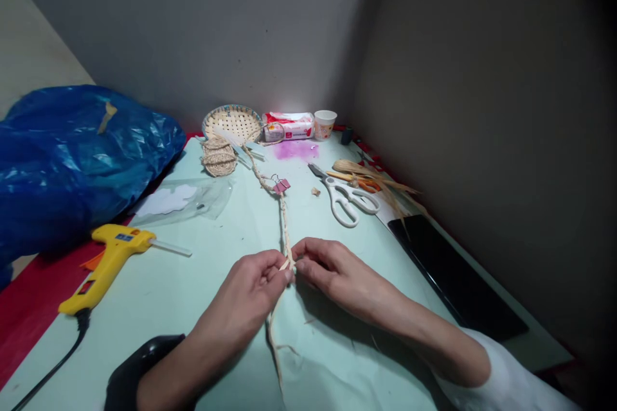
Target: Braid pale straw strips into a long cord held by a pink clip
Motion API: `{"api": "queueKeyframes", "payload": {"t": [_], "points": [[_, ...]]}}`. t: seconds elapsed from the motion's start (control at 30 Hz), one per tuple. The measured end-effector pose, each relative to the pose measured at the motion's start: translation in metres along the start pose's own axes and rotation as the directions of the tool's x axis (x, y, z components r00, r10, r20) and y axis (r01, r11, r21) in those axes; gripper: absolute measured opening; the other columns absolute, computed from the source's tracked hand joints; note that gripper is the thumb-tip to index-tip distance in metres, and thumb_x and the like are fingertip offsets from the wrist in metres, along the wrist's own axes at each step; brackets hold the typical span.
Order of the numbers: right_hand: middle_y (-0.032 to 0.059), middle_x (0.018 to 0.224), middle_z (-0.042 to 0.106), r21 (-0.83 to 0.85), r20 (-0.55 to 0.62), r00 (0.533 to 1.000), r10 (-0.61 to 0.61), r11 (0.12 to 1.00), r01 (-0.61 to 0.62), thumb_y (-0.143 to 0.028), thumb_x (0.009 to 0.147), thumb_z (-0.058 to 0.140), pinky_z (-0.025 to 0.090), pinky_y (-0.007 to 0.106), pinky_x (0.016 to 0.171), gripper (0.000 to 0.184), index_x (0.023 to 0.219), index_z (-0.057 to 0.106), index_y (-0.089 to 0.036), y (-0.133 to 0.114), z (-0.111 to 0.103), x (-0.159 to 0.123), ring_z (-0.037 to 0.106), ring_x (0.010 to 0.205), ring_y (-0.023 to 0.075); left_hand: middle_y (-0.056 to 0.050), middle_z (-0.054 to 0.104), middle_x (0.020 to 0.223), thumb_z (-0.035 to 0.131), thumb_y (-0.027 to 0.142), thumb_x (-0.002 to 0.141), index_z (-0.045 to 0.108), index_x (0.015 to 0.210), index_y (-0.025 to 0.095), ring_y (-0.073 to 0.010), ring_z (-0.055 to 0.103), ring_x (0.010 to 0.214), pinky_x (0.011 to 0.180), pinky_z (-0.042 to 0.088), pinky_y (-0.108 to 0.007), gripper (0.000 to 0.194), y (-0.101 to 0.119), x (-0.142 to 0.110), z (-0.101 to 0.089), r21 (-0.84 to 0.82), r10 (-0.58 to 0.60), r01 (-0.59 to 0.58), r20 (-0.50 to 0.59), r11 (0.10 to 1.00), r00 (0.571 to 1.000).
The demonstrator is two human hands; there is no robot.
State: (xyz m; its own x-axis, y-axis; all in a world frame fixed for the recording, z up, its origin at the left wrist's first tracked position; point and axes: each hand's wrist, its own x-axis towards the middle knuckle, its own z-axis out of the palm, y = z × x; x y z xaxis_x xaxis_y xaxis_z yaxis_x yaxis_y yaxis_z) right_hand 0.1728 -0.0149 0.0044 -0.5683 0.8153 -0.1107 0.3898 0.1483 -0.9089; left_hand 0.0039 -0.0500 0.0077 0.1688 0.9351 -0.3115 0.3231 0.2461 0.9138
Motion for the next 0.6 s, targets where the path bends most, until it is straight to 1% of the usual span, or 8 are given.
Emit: {"api": "queueKeyframes", "payload": {"t": [0.07,0.13,0.2,0.3,0.4,0.5,0.57,0.6], "points": [[-0.0024,0.064,0.049,0.05,-0.008,0.999,0.053,0.997,-0.053,-0.024,0.087,0.05,0.029,0.022,0.053,0.017,0.088,0.064,-0.014,-0.001,0.0,0.002,0.039,0.058,0.0094,0.006,0.034,0.059,0.052,0.036,0.084,0.048,0.066,0.018,-0.0104,0.031,0.055,0.05,0.024,-0.023,0.025,0.0,-0.002,0.001,0.155,0.048,-0.039,-0.057,0.987,0.997],[-0.0052,0.058,0.041,0.148,0.001,0.995,0.1,0.984,-0.099,-0.027,0.086,0.052,0.025,0.022,0.048,0.017,0.086,0.063,-0.014,-0.001,0.001,0.003,0.032,0.052,0.008,0.006,0.032,0.057,0.047,0.036,0.086,0.046,0.064,0.019,-0.0113,0.031,0.055,0.05,0.023,-0.024,0.027,0.0,-0.005,0.002,0.263,0.073,-0.046,-0.091,0.964,0.993],[-0.0072,0.054,0.035,0.224,-0.002,0.993,0.121,0.968,-0.117,-0.031,0.085,0.055,0.021,0.022,0.046,0.019,0.084,0.062,-0.014,0.0,0.002,0.004,0.027,0.049,0.0073,0.006,0.032,0.056,0.045,0.036,0.087,0.043,0.062,0.02,-0.0116,0.03,0.054,0.05,0.023,-0.025,0.03,0.0,-0.007,0.003,0.326,0.103,-0.06,-0.114,0.943,0.988],[-0.0075,0.053,0.034,0.25,-0.049,0.993,0.103,0.964,-0.088,-0.032,0.085,0.057,0.021,0.022,0.046,0.02,0.081,0.063,-0.013,0.003,0.004,0.004,0.027,0.049,0.0072,0.005,0.036,0.057,0.042,0.036,0.09,0.044,0.063,0.02,-0.012,0.032,0.054,0.052,0.026,-0.026,0.031,0.0,-0.009,0.005,0.394,0.175,-0.117,-0.113,0.912,0.978],[-0.0066,0.054,0.037,0.184,-0.115,0.99,0.079,0.981,-0.057,-0.029,0.085,0.056,0.023,0.022,0.047,0.018,0.076,0.062,-0.014,0.003,0.004,0.002,0.031,0.051,0.0075,0.003,0.045,0.06,0.04,0.034,0.092,0.051,0.066,0.02,-0.0135,0.04,0.057,0.056,0.03,-0.026,0.032,0.002,-0.01,0.006,0.445,0.235,-0.173,-0.086,0.878,0.968],[-0.005,0.057,0.046,0.07,-0.176,0.984,0.024,0.997,-0.012,-0.027,0.088,0.053,0.027,0.022,0.05,0.017,0.077,0.06,-0.016,0.001,0.005,-0.002,0.039,0.054,0.0082,0.001,0.054,0.062,0.037,0.034,0.094,0.051,0.066,0.02,-0.0142,0.046,0.059,0.058,0.033,-0.026,0.034,0.006,-0.014,0.004,0.494,0.257,-0.184,-0.084,0.85,0.963],[-0.0035,0.06,0.056,0.049,-0.163,0.986,-0.012,0.999,0.021,-0.025,0.091,0.048,0.031,0.022,0.053,0.018,0.08,0.059,-0.017,-0.001,0.005,-0.004,0.045,0.056,0.0089,0.001,0.057,0.062,0.037,0.033,0.095,0.052,0.066,0.021,-0.0139,0.049,0.058,0.058,0.035,-0.026,0.034,0.008,-0.018,0.004,0.543,0.285,-0.191,-0.093,0.818,0.954],[-0.0024,0.062,0.06,0.068,-0.145,0.989,-0.023,0.997,0.033,-0.024,0.092,0.047,0.033,0.022,0.056,0.018,0.081,0.058,-0.017,-0.001,0.005,-0.004,0.048,0.058,0.0093,0.001,0.058,0.062,0.037,0.032,0.095,0.052,0.067,0.021,-0.0137,0.051,0.057,0.058,0.036,-0.025,0.033,0.008,-0.02,0.005,0.573,0.313,-0.205,-0.095,0.794,0.945]]}}
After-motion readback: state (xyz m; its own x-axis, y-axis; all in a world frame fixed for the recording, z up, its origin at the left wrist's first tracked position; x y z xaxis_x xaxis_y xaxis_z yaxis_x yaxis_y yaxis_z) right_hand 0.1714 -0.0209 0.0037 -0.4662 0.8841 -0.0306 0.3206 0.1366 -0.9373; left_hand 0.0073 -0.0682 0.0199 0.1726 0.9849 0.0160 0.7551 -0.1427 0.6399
